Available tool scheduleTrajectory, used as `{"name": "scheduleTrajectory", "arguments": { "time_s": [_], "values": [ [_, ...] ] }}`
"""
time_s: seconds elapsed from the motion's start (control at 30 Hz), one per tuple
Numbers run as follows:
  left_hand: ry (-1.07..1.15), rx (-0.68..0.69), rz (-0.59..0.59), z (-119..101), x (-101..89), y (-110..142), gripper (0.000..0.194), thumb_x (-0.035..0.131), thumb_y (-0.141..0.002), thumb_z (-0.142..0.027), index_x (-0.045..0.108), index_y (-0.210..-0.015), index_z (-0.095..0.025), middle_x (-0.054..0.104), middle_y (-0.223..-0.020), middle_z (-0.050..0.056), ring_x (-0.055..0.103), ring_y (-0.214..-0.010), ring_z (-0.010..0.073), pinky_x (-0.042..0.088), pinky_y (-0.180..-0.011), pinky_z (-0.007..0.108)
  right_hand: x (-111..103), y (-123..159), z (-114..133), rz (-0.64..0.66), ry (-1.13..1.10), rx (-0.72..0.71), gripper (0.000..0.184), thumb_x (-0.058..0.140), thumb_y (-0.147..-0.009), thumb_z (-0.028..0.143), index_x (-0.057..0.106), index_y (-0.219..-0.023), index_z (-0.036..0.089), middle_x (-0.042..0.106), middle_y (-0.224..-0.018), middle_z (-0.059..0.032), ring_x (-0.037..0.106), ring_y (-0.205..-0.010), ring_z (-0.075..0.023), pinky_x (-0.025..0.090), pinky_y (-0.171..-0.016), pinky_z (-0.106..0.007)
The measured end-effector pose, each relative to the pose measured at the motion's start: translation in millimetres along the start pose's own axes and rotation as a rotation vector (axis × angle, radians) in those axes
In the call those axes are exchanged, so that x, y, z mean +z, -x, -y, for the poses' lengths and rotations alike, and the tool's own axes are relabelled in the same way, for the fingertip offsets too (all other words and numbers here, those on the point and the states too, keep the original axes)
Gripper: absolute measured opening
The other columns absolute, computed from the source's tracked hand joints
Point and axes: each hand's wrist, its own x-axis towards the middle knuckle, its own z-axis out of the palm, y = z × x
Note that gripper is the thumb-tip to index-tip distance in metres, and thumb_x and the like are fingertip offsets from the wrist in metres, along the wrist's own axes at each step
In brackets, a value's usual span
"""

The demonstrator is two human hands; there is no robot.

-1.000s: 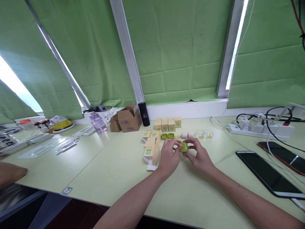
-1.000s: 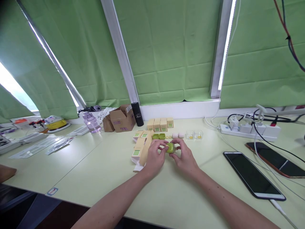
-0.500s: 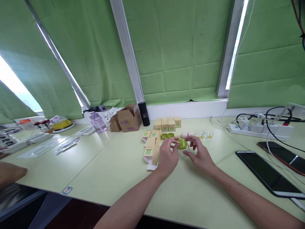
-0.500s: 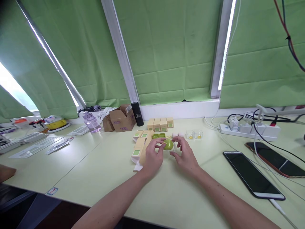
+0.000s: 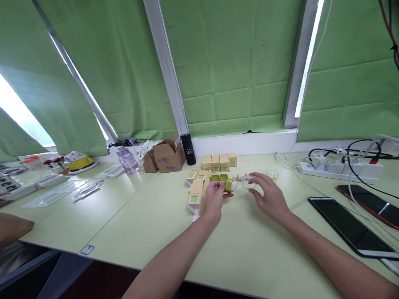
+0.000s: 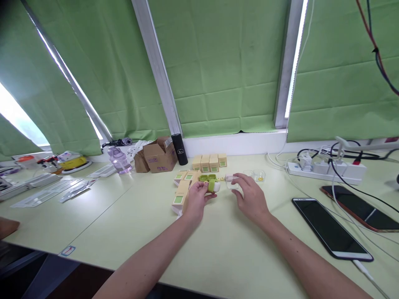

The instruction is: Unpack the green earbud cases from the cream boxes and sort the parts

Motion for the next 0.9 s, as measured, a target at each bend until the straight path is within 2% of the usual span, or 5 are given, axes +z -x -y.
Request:
{"name": "scheduleTrajectory", "arguments": {
  "time_s": [0.13,0.23,0.37,0.5,0.9],
  "values": [
    [0.027,-0.093,0.007,1,-1.1,0,0.012,0.065,-0.093,-0.023,0.059,-0.087,-0.014,0.07,-0.094,0.011,0.067,-0.072,0.0153,0.064,-0.068,0.035,-18,-11,-20,0.036,0.292,-0.012,0.016,0.051,-0.093,0.012,0.062,-0.092,0.023,0.062,-0.137,-0.0087,0.065,-0.109,-0.0273,0.052,-0.079,-0.038],
    [0.027,-0.107,0.01,1,-1.8,0,0.01,0.065,-0.092,-0.021,0.06,-0.087,-0.014,0.07,-0.094,0.012,0.066,-0.07,0.0145,0.063,-0.067,0.034,-31,-18,-38,0.086,0.402,0.171,0.014,0.053,-0.092,0.014,0.064,-0.094,0.021,0.055,-0.141,-0.0093,0.067,-0.087,-0.0205,0.044,-0.058,-0.031],
    [0.025,-0.102,0.028,2,-2.1,1,0.013,0.069,-0.089,-0.024,0.061,-0.087,-0.014,0.07,-0.094,0.011,0.067,-0.07,0.015,0.062,-0.067,0.034,-45,-24,-55,0.19,0.506,0.359,0.013,0.055,-0.09,0.017,0.067,-0.092,0.02,0.057,-0.129,-0.0107,0.064,-0.075,-0.0173,0.037,-0.054,-0.03],
    [0.017,-0.096,0.051,3,-2.2,1,0.015,0.07,-0.089,-0.027,0.061,-0.087,-0.014,0.071,-0.095,0.012,0.069,-0.074,0.0172,0.062,-0.068,0.033,-53,-27,-62,0.286,0.535,0.488,0.014,0.056,-0.084,0.015,0.069,-0.09,0.019,0.059,-0.121,-0.0112,0.063,-0.075,-0.0175,0.038,-0.057,-0.029],
    [0.018,-0.115,0.059,4,-2.2,1,0.014,0.069,-0.09,-0.024,0.06,-0.086,-0.014,0.07,-0.093,0.011,0.068,-0.071,0.0161,0.062,-0.068,0.034,-36,-16,-90,0.338,0.552,0.43,0.013,0.058,-0.081,0.012,0.071,-0.084,0.016,0.062,-0.096,-0.0128,0.065,-0.071,-0.0199,0.044,-0.065,-0.033]
  ]
}}
